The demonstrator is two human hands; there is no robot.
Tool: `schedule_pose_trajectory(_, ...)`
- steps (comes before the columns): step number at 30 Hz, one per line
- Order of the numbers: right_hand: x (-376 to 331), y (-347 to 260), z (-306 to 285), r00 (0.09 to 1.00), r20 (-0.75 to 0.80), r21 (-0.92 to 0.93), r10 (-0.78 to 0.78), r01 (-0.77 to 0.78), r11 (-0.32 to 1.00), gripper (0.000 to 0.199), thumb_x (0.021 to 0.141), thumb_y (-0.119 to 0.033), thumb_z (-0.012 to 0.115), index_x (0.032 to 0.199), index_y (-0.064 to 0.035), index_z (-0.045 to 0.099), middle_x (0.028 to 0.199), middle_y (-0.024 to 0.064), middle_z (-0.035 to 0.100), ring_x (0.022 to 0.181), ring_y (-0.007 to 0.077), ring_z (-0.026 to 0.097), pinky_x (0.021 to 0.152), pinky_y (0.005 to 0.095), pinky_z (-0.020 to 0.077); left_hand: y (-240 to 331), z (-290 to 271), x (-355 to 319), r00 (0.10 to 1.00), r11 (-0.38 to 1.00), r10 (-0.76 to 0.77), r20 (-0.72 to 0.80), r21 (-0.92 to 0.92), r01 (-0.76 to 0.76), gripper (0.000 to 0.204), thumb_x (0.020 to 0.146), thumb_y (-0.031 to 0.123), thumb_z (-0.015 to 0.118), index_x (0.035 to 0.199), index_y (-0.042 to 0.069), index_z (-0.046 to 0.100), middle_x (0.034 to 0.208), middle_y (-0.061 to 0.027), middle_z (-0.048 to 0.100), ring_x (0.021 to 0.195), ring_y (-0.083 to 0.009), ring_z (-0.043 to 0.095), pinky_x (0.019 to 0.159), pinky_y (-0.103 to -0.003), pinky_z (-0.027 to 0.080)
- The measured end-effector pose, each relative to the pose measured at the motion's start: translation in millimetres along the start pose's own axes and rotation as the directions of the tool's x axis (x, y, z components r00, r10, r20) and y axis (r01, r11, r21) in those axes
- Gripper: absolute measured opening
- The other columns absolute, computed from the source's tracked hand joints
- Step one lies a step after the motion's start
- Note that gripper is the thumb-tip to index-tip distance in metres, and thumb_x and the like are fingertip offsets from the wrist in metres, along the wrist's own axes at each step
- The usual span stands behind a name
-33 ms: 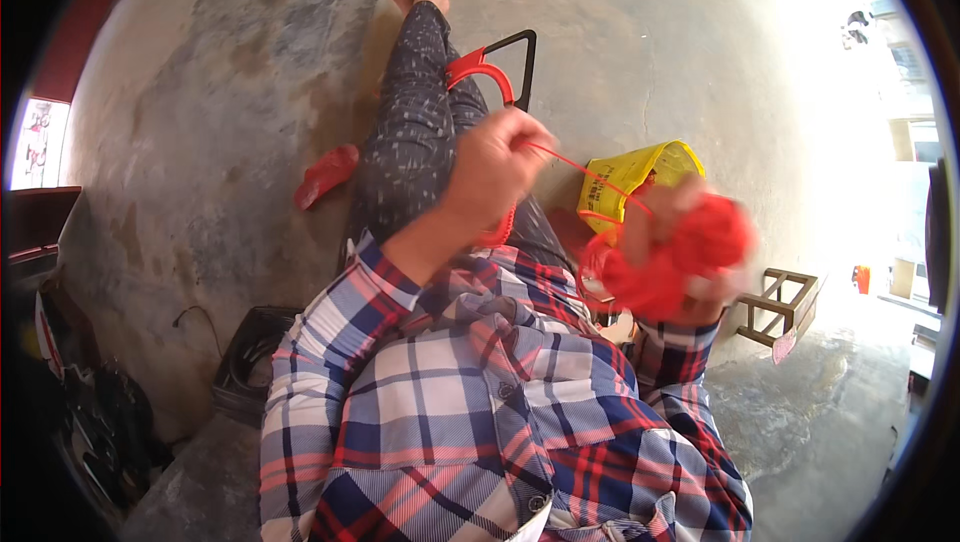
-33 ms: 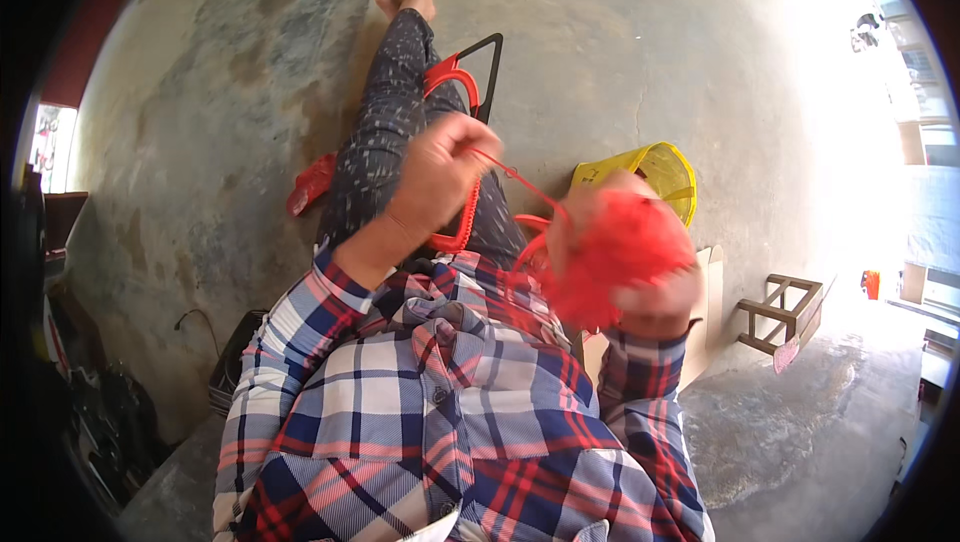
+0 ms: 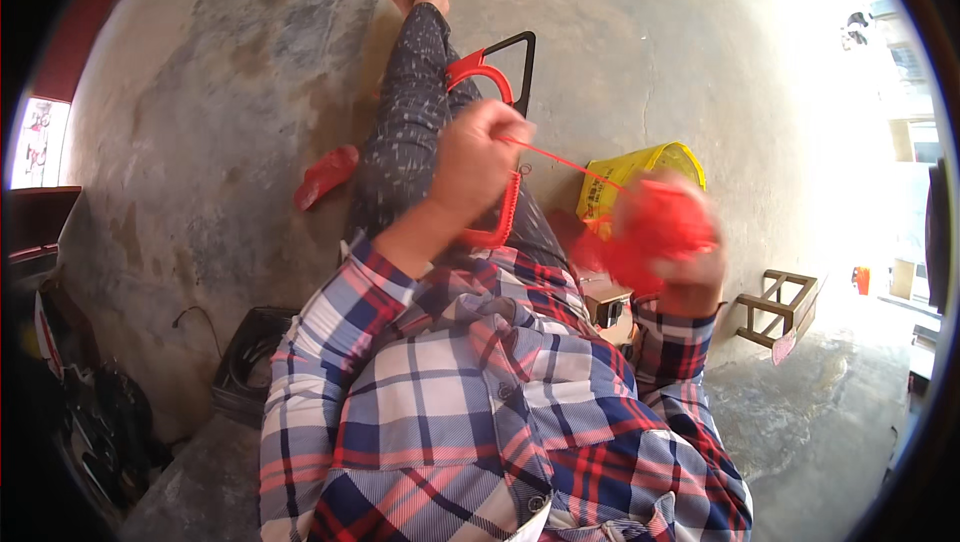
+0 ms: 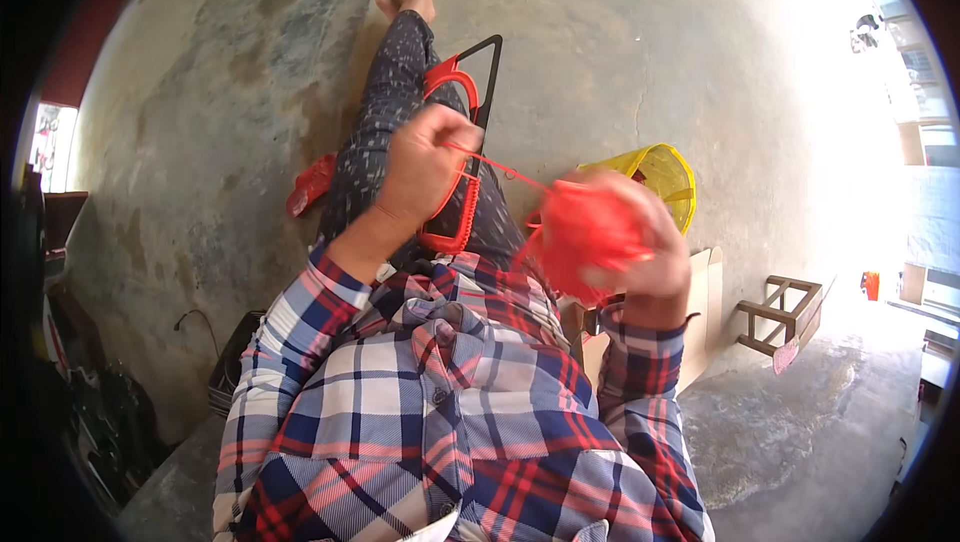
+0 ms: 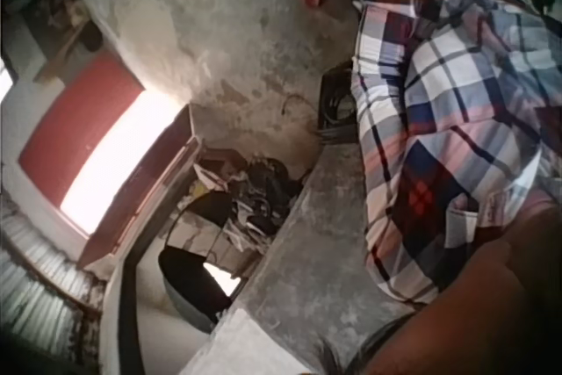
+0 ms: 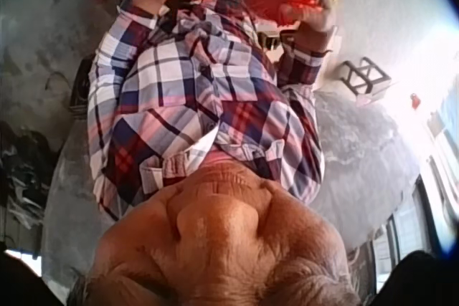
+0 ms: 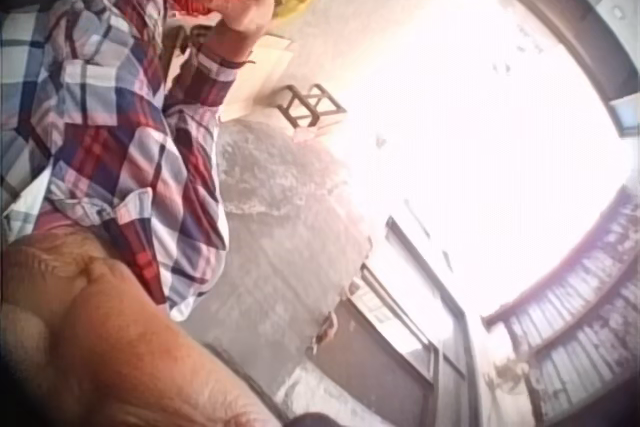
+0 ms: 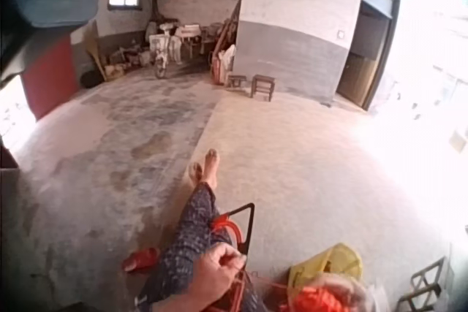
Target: Winding a red rope around a red plastic circular frame while sitting on the floor.
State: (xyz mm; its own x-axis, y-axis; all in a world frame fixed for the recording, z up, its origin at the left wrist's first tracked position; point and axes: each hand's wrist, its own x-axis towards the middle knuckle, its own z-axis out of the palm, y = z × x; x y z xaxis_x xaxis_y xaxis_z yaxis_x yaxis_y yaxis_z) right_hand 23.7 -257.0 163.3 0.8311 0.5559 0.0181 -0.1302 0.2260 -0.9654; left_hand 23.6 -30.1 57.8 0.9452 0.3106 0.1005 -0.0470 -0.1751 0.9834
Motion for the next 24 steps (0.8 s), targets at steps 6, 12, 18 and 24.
schedule_pose_trajectory(6,46,101,-16,0.938,0.182,-0.925,0.294,0.062,0.376,0.036,0.068,-0.02,0.072,0.097,-0.0003,0.066,0.095,0.0165,0.062,0.087,0.0343,0.062,0.077,0.0375,0.0493,-56,-45,-7,0.805,0.812,-0.52,0.286,0.458,0.362,0.03,0.091,0.03,0.06,0.082,0.002,0.061,0.067,-0.0084,0.062,0.045,-0.0117,0.05,0.037,-0.029,0.037)
schedule_pose_trajectory(12,58,119,16,0.944,0.08,-0.841,0.321,-0.109,0.53,0.035,0.073,-0.014,0.068,0.103,0.0032,0.065,0.09,0.0171,0.067,0.083,0.0331,0.065,0.075,0.0373,0.051,-45,-21,-34,0.721,0.742,-0.669,0.179,0.125,0.658,0.025,0.094,0.029,0.057,0.086,0.006,0.054,0.068,-0.0048,0.058,0.045,-0.0121,0.048,0.036,-0.028,0.037)
schedule_pose_trajectory(18,42,111,13,0.978,-0.167,-0.178,0.124,-0.153,0.972,0.044,0.08,-0.008,0.073,0.12,0.0022,0.059,0.105,0.0043,0.063,0.092,0.0125,0.06,0.075,0.0247,0.0498,31,-46,-10,0.971,0.915,0.224,-0.089,0.363,-0.177,0.012,0.083,0.01,0.061,0.087,0.002,0.053,0.073,-0.0023,0.058,0.059,-0.0132,0.054,0.054,-0.031,0.044)
schedule_pose_trajectory(24,50,100,26,0.985,-0.08,-0.534,-0.153,0.088,0.841,0.059,0.075,-0.016,0.078,0.127,-0.0042,0.053,0.136,0.0104,0.045,0.124,0.0231,0.046,0.102,0.0352,0.041,41,-17,10,0.794,0.501,-0.575,0.196,-0.683,0.531,0.023,0.09,0.031,0.051,0.088,0.008,0.056,0.07,0.0013,0.054,0.054,-0.01,0.048,0.048,-0.025,0.038)
